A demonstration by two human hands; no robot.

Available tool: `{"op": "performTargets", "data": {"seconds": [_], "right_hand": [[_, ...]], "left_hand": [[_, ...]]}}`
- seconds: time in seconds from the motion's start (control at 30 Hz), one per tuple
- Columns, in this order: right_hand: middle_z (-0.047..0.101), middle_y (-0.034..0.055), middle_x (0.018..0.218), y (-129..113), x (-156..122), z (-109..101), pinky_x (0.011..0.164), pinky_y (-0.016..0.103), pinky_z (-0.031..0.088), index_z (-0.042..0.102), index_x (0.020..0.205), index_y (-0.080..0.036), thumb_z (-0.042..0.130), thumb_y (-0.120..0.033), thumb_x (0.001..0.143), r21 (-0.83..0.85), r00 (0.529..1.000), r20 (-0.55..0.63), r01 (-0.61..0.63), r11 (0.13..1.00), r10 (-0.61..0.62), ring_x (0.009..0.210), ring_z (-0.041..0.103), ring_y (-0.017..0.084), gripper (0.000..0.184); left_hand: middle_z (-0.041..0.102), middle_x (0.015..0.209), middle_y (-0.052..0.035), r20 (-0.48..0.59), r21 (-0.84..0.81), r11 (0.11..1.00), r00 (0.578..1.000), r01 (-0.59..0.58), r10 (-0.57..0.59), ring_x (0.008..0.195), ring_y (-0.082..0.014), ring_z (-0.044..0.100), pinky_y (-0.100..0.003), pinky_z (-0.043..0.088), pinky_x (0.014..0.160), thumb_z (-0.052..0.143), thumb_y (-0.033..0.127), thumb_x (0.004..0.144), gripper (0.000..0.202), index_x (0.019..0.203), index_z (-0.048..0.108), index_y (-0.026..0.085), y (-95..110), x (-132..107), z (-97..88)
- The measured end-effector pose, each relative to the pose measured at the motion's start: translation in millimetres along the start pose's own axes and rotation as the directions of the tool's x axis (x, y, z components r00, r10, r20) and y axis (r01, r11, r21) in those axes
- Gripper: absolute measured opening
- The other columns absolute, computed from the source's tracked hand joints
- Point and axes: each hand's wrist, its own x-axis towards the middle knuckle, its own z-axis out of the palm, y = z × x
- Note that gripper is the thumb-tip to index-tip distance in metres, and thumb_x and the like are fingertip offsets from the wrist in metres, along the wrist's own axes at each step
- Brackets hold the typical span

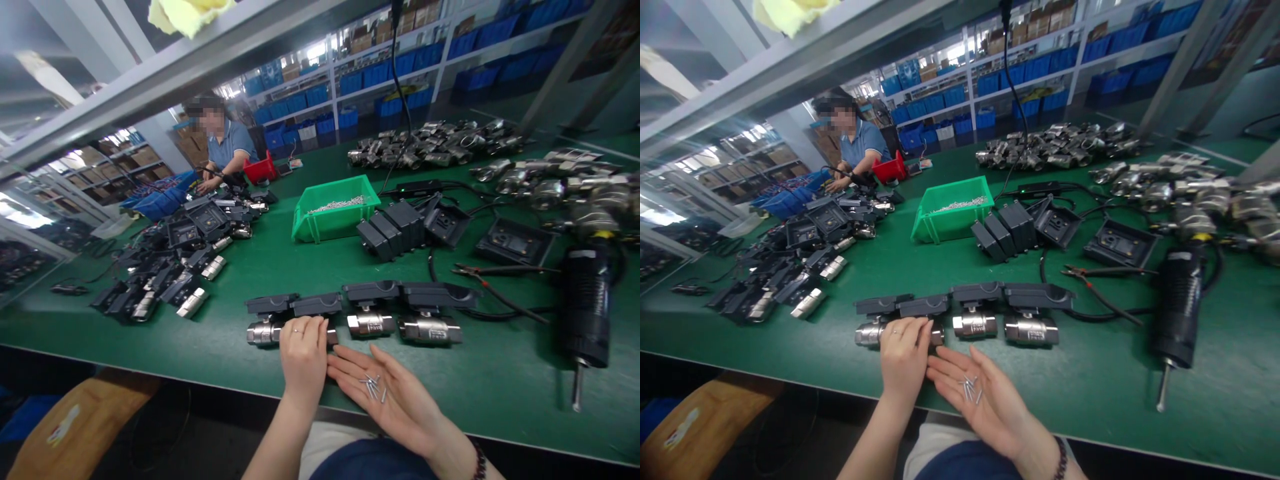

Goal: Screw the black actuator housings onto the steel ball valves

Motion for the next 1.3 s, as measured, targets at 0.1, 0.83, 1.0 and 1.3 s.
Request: {"op": "performTargets", "data": {"seconds": [0.1, 0.83, 1.0, 1.3], "right_hand": [[0.054, 0.0186, 0.118, 0, 1, 0, 0.103, 0.032, 0.035, 0.059, 0.112, -0.001, 0.077, -0.035, 0.075, 0.004, 1.000, -0.009, 0.007, 1.000, -0.007, 0.118, 0.045, 0.027, 0.054], [0.060, 0.0149, 0.107, -1, 1, -1, 0.092, 0.023, 0.042, 0.059, 0.111, -0.001, 0.072, -0.032, 0.078, 0.017, 0.994, 0.049, 0.095, 0.995, -0.096, 0.097, 0.057, 0.017, 0.048], [0.062, 0.0141, 0.104, -1, 0, -6, 0.073, 0.016, 0.047, 0.055, 0.117, 0.001, 0.058, -0.029, 0.088, -0.002, 0.995, -0.013, 0.103, 0.995, -0.103, 0.081, 0.059, 0.011, 0.042], [0.060, 0.0149, 0.111, -1, -2, 1, 0.087, 0.021, 0.044, 0.061, 0.111, -0.003, 0.072, -0.032, 0.079, -0.038, 0.993, 0.053, 0.105, 0.994, -0.103, 0.096, 0.058, 0.017, 0.045]], "left_hand": [[0.063, 0.074, -0.0045, 0.027, -0.006, 1.000, 1.000, -0.001, 0.001, 0.073, -0.0180, 0.055, -0.031, 0.044, 0.073, 0.054, 0.020, 0.087, 0.013, 0.079, 0.064, 0.016, 1, 2, -0.2], [0.065, 0.078, -0.0041, 0.295, -0.303, 0.951, 0.955, 0.054, 0.040, 0.075, -0.0171, 0.058, -0.032, 0.048, 0.071, 0.049, 0.019, 0.089, 0.017, 0.082, 0.065, 0.018, 23, -10, -26.2], [0.066, 0.076, -0.0013, 0.490, -0.325, 0.943, 0.865, 0.067, 0.107, 0.075, -0.0199, 0.057, -0.034, 0.045, 0.068, 0.062, 0.015, 0.080, 0.006, 0.080, 0.065, 0.020, 44, -20, -26.4], [0.064, 0.068, -0.0051, 0.508, -0.122, 0.976, 0.834, -0.180, 0.217, 0.067, -0.0219, 0.057, -0.034, 0.045, 0.061, 0.063, 0.015, 0.077, 0.007, 0.070, 0.063, 0.016, 54, -19, -20.2]]}}
